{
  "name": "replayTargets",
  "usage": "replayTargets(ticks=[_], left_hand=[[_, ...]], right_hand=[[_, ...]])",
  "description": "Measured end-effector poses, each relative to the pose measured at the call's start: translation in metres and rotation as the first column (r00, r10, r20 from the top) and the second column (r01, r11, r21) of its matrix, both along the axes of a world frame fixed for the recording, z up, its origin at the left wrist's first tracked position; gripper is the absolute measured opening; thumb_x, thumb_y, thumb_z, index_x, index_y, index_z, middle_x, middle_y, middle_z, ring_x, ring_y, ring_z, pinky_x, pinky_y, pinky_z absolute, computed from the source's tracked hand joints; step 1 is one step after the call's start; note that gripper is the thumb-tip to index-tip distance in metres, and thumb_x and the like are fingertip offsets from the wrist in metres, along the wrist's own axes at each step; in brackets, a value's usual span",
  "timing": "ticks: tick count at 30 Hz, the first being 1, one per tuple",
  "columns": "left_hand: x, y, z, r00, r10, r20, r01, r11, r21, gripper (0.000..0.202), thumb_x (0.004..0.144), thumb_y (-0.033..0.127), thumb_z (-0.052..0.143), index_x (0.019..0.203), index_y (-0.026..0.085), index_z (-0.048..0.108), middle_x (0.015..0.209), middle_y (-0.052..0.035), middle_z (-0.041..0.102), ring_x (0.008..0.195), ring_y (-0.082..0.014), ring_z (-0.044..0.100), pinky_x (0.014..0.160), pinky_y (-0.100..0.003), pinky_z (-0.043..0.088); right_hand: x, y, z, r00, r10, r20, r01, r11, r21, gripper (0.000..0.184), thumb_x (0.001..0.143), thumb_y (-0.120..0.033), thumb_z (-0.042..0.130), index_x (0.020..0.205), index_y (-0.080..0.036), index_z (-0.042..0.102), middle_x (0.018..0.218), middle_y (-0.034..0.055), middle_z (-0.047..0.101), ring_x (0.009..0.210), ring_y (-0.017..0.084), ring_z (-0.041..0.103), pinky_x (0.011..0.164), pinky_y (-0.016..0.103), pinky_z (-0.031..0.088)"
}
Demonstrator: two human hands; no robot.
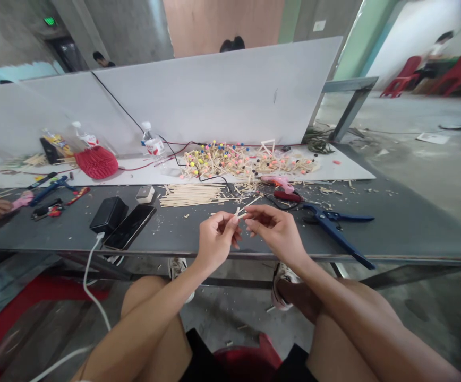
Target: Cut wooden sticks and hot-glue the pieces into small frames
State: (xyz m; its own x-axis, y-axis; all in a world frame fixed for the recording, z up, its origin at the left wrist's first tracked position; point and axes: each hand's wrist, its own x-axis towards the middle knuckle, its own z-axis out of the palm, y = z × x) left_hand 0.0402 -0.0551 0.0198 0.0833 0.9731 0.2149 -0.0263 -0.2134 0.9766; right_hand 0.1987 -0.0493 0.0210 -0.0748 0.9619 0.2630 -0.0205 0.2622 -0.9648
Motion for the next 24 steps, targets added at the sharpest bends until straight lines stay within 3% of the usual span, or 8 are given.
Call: replayTargets(ticks=[8,15,24], left_hand=[[0.0026,0.0013,-0.0025,0.999,-0.030,-0.025,0.032,0.998,0.054,0.031,0.089,0.044,0.063,0.083,0.014,0.065,0.064,-0.0016,0.062,0.053,-0.0126,0.060,0.047,-0.023,0.052],[0.0000,0.0031,-0.0002,0.993,-0.116,0.017,0.115,0.993,0.025,0.028,0.082,0.038,0.073,0.093,0.014,0.066,0.063,-0.0015,0.066,0.053,-0.0126,0.062,0.049,-0.023,0.053],[-0.0001,0.0031,-0.0018,0.996,-0.085,-0.006,0.086,0.996,0.039,0.026,0.085,0.038,0.070,0.091,0.013,0.068,0.066,-0.0033,0.068,0.052,-0.0122,0.062,0.047,-0.022,0.052]], right_hand=[[0.0002,0.0019,0.0009,1.000,-0.029,0.011,0.029,1.000,-0.007,0.026,0.079,-0.042,0.073,0.086,-0.017,0.073,0.069,0.0031,0.068,0.060,0.016,0.062,0.056,0.028,0.053],[0.0044,0.0016,0.0063,0.996,0.028,-0.079,-0.030,0.999,-0.028,0.027,0.081,-0.043,0.072,0.084,-0.017,0.071,0.068,0.0016,0.065,0.059,0.013,0.056,0.057,0.026,0.049],[0.0045,0.0046,0.0034,0.962,0.112,-0.250,-0.154,0.976,-0.153,0.026,0.079,-0.041,0.075,0.081,-0.016,0.070,0.062,0.0007,0.063,0.055,0.011,0.054,0.054,0.025,0.045]])
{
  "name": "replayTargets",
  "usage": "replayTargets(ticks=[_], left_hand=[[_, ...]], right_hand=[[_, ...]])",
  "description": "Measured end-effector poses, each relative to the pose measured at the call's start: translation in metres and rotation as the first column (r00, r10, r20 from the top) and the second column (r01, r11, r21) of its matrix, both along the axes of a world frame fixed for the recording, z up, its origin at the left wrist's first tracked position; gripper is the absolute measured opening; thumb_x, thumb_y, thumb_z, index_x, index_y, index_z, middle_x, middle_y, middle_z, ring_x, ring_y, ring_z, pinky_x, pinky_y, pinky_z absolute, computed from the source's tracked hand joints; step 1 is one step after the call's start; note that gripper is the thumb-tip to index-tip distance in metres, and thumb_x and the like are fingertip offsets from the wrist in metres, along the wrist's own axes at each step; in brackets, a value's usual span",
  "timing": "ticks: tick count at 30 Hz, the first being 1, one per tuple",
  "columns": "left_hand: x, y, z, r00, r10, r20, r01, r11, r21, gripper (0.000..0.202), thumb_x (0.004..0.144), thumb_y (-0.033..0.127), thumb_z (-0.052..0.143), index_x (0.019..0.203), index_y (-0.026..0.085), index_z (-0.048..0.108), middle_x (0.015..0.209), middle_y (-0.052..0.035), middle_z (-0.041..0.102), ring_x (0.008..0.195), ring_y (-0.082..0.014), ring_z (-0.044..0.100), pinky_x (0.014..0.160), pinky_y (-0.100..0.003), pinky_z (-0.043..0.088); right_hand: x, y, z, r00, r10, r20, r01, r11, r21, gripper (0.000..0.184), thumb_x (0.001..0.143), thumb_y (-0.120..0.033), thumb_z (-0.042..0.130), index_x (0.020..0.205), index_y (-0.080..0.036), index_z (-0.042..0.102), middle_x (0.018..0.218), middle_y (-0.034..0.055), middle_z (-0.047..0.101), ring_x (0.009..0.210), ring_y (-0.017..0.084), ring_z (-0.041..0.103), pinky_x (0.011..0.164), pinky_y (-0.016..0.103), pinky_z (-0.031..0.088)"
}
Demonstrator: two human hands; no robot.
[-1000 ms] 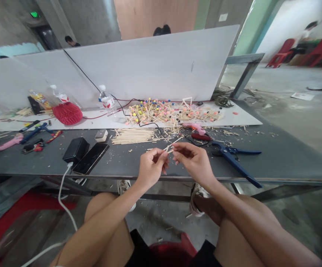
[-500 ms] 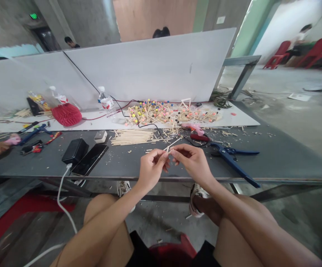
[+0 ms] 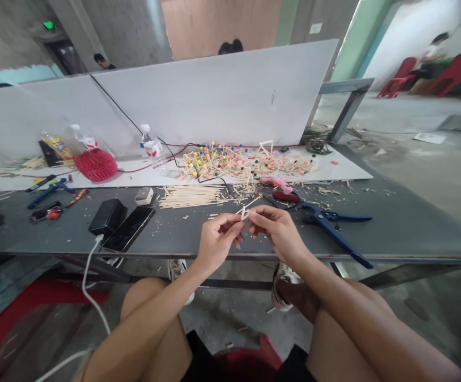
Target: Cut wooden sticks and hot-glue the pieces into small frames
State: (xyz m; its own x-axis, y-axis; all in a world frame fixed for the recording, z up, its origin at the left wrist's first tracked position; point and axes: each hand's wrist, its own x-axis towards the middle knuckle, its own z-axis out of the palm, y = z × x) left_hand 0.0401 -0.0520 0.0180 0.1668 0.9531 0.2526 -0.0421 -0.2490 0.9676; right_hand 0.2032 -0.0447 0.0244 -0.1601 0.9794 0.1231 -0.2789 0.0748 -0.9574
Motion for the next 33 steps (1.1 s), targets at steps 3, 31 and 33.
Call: replayTargets(ticks=[3,31,33], left_hand=[[0.000,-0.001,0.002,1.000,0.011,-0.006,-0.011,1.000,0.011,0.026,0.085,0.038,0.070,0.089,0.013,0.069,0.060,-0.0019,0.065,0.049,-0.0119,0.061,0.046,-0.022,0.051],[-0.003,0.003,-0.004,0.970,0.219,-0.107,-0.199,0.965,0.171,0.022,0.087,0.036,0.067,0.089,0.015,0.073,0.071,-0.0041,0.068,0.052,-0.0112,0.059,0.044,-0.021,0.047],[-0.003,0.005,-0.004,0.984,0.174,-0.031,-0.171,0.983,0.062,0.025,0.085,0.038,0.069,0.087,0.014,0.073,0.068,-0.0031,0.066,0.051,-0.0111,0.058,0.042,-0.021,0.046]], right_hand=[[0.000,0.000,0.000,0.998,0.031,-0.057,-0.034,0.997,-0.065,0.025,0.079,-0.040,0.075,0.076,-0.016,0.069,0.063,0.0007,0.062,0.056,0.011,0.054,0.054,0.024,0.043],[0.002,0.001,-0.001,0.937,-0.192,0.293,0.146,0.974,0.171,0.033,0.085,-0.049,0.067,0.084,-0.016,0.070,0.062,-0.0022,0.052,0.052,0.008,0.039,0.047,0.022,0.030],[0.002,0.001,-0.001,0.925,-0.182,0.334,0.122,0.973,0.194,0.033,0.085,-0.048,0.066,0.086,-0.016,0.071,0.064,-0.0011,0.055,0.054,0.009,0.040,0.047,0.023,0.031]])
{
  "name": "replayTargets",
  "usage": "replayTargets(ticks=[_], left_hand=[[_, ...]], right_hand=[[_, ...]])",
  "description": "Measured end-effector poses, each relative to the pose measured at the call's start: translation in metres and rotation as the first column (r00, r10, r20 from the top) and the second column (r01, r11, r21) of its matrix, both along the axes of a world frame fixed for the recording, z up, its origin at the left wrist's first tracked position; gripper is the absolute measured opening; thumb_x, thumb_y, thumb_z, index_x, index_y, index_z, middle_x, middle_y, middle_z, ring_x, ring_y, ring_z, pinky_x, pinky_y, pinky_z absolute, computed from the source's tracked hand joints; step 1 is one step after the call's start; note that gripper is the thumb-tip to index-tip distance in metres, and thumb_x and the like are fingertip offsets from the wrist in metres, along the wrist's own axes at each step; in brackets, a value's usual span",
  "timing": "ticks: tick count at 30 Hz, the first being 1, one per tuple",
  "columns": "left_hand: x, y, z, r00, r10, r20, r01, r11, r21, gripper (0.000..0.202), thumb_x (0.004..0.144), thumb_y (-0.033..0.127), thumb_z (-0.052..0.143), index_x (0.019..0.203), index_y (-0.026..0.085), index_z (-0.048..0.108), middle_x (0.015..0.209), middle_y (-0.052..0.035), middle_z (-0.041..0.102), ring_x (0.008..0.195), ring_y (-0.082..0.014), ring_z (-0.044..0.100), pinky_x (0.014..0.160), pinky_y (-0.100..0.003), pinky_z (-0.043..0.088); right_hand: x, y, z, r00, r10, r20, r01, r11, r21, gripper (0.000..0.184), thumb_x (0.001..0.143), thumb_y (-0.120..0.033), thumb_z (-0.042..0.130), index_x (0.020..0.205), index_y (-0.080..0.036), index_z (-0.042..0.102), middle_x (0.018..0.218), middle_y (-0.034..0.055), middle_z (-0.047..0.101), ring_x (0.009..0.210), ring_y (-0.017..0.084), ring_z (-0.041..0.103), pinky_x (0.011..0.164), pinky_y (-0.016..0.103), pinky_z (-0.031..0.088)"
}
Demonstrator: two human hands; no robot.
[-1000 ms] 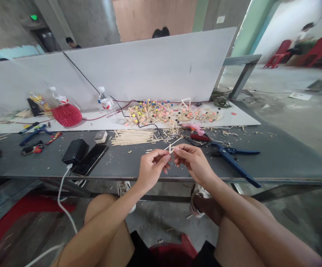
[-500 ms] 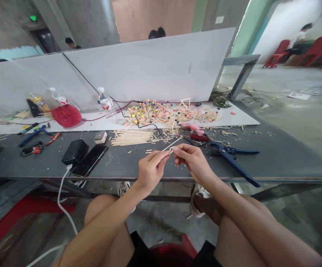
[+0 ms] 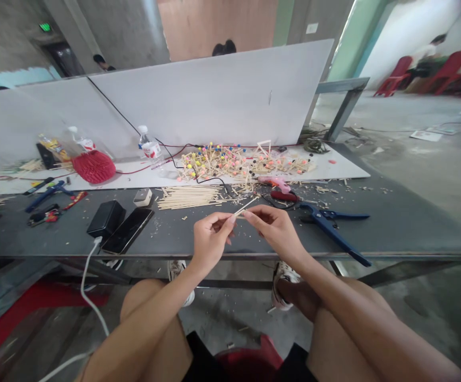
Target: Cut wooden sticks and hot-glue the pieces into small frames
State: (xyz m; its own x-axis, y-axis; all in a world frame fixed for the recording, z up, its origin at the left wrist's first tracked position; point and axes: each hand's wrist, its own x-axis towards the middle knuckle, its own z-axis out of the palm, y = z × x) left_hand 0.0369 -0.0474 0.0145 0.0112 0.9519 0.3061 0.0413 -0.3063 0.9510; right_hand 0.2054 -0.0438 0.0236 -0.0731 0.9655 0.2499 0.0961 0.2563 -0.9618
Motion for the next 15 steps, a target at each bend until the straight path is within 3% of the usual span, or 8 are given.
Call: replayTargets(ticks=[5,8,15], left_hand=[[0.0026,0.0020,-0.0012,0.984,-0.062,0.166,0.078,0.993,-0.086,0.024,0.081,0.037,0.073,0.083,0.014,0.072,0.065,-0.0016,0.063,0.051,-0.0113,0.059,0.041,-0.021,0.045],[0.0039,0.0016,-0.0014,0.970,-0.091,0.227,0.120,0.986,-0.117,0.025,0.080,0.037,0.074,0.083,0.013,0.072,0.068,-0.0031,0.065,0.053,-0.0123,0.060,0.042,-0.021,0.046],[0.0027,0.0019,-0.0016,0.971,-0.097,0.220,0.131,0.980,-0.147,0.033,0.083,0.045,0.070,0.088,0.012,0.072,0.075,-0.0063,0.069,0.053,-0.0135,0.060,0.042,-0.023,0.045]], right_hand=[[-0.0013,-0.0009,-0.0020,0.998,0.040,0.053,-0.041,0.999,0.014,0.029,0.085,-0.045,0.066,0.088,-0.016,0.071,0.072,0.0021,0.063,0.056,0.010,0.046,0.049,0.024,0.037],[-0.0023,-0.0006,-0.0030,0.997,0.056,0.047,-0.056,0.998,-0.001,0.029,0.087,-0.045,0.064,0.088,-0.016,0.069,0.065,0.0003,0.060,0.053,0.011,0.047,0.049,0.025,0.038],[-0.0023,-0.0012,-0.0025,0.995,0.008,0.102,-0.009,1.000,0.006,0.025,0.089,-0.042,0.061,0.087,-0.018,0.066,0.061,-0.0013,0.057,0.052,0.013,0.050,0.051,0.026,0.040]])
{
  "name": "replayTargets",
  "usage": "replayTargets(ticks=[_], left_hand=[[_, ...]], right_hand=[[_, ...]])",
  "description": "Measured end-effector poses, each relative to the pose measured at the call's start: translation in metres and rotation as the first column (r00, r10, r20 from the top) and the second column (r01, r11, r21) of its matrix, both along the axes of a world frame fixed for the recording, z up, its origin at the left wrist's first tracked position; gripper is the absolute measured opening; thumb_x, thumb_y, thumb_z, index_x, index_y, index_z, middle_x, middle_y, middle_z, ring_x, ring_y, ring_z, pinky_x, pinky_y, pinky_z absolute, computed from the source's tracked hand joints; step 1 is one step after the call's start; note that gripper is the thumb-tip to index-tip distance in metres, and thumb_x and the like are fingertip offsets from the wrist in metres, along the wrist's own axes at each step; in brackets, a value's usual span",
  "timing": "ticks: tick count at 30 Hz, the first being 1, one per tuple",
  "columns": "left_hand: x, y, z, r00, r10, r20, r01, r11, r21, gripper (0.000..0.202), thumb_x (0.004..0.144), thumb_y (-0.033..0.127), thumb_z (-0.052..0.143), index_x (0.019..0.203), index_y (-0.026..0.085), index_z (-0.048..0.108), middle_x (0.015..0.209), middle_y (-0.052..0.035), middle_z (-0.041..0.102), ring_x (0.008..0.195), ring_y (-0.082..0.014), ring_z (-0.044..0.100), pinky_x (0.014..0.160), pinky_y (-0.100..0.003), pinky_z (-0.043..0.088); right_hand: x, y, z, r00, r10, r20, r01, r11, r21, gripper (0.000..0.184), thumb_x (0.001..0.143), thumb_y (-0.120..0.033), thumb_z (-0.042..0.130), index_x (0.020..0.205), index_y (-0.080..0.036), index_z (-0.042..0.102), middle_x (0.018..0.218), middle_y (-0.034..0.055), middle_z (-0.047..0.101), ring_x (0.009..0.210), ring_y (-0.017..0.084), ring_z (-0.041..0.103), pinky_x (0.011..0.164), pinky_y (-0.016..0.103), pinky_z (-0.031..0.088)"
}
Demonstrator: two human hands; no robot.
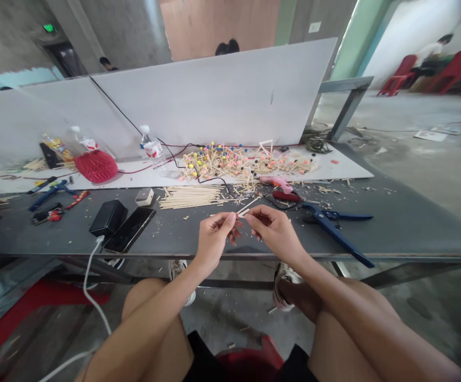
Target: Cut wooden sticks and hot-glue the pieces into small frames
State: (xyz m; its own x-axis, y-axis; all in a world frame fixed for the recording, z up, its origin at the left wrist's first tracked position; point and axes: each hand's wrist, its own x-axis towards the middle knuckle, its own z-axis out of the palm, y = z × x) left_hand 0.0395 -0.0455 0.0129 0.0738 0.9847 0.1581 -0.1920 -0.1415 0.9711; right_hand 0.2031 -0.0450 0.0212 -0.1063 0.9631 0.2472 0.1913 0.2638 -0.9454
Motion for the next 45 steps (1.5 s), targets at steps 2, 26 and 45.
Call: replayTargets(ticks=[2,26,45], left_hand=[[-0.0011,0.0007,0.0005,0.998,0.003,-0.056,-0.001,0.999,0.034,0.032,0.083,0.044,0.071,0.086,0.012,0.072,0.071,-0.0046,0.067,0.053,-0.0125,0.059,0.043,-0.022,0.045],[-0.0053,-0.0004,0.0061,0.972,0.014,-0.233,0.000,0.998,0.059,0.034,0.081,0.044,0.072,0.095,0.013,0.071,0.064,-0.0030,0.066,0.054,-0.0136,0.061,0.047,-0.022,0.049],[-0.0059,-0.0014,0.0058,0.946,-0.005,-0.323,0.048,0.991,0.125,0.031,0.085,0.046,0.068,0.082,0.014,0.070,0.061,-0.0023,0.064,0.051,-0.0119,0.057,0.047,-0.021,0.046]], right_hand=[[-0.0002,-0.0007,0.0001,0.999,-0.015,0.051,0.013,0.999,0.042,0.024,0.089,-0.041,0.061,0.086,-0.018,0.066,0.065,0.0004,0.060,0.056,0.014,0.052,0.055,0.027,0.041],[0.0001,-0.0022,0.0003,1.000,-0.029,-0.003,0.029,0.998,0.056,0.029,0.090,-0.047,0.060,0.087,-0.019,0.066,0.070,0.0022,0.063,0.058,0.014,0.056,0.055,0.026,0.044],[0.0007,-0.0027,0.0013,1.000,0.007,0.008,-0.007,0.998,0.056,0.027,0.089,-0.045,0.062,0.088,-0.019,0.067,0.074,0.0026,0.064,0.061,0.014,0.054,0.056,0.026,0.044]])
